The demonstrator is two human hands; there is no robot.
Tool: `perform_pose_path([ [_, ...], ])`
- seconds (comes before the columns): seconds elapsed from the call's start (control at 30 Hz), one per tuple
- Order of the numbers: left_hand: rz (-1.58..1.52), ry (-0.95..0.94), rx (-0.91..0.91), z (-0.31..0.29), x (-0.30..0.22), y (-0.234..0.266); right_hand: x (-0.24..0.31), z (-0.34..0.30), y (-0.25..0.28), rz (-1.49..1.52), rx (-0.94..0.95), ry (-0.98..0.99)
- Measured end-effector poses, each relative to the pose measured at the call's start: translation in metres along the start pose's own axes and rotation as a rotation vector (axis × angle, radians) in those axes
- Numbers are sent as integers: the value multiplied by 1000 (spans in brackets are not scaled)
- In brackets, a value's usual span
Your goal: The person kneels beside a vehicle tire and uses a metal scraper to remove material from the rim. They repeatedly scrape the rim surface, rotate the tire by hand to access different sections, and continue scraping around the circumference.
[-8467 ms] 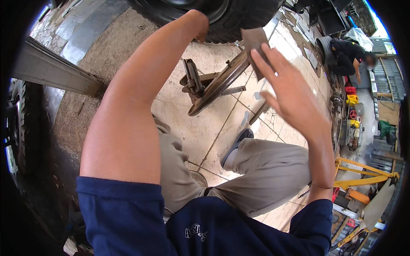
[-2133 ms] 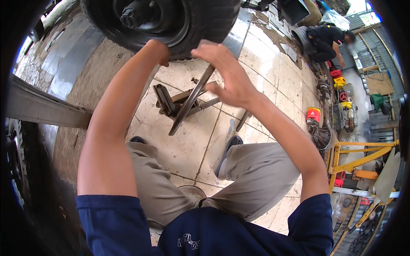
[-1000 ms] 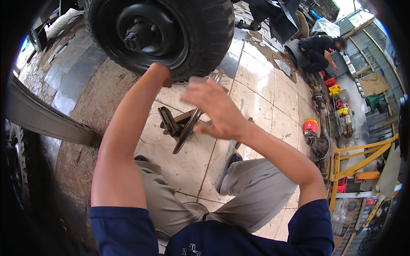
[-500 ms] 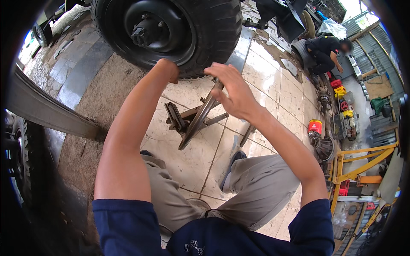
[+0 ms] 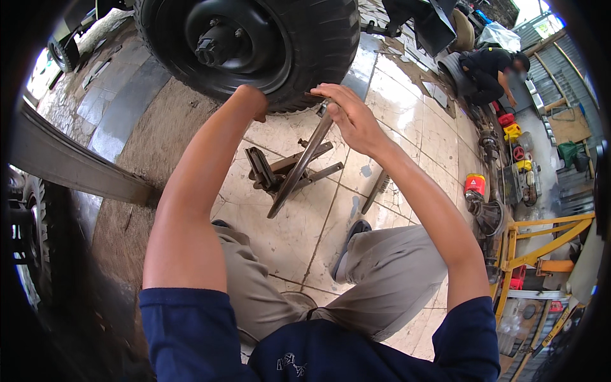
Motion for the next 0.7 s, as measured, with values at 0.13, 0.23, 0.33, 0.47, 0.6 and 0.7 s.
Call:
perform_pose_path([
  [0.13,1,-5,-48,1,5,-5,14,1,-4,-22,-34,29],
  [0.23,-47,2,44,3,11,-9,57,-10,-16,-117,85,225],
  [0.33,-66,5,46,1,5,-2,82,-26,-23,-145,283,331],
  [0.47,-75,35,56,10,7,-5,60,-18,-12,-76,198,297],
  [0.6,-5,6,1,28,2,-9,-4,-10,11,-31,-28,46],
  [0.7,-19,5,58,31,31,-48,-12,4,-15,73,-85,-27],
])
Point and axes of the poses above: each hand's wrist, its own z-axis towards the middle knuckle, its own y-axis out of the back of the hand, x = y × z, the point moved 7 cm from there along z, towards the middle knuckle, and after that the axes turned 4 degrees about x, right-handed, at the moved point
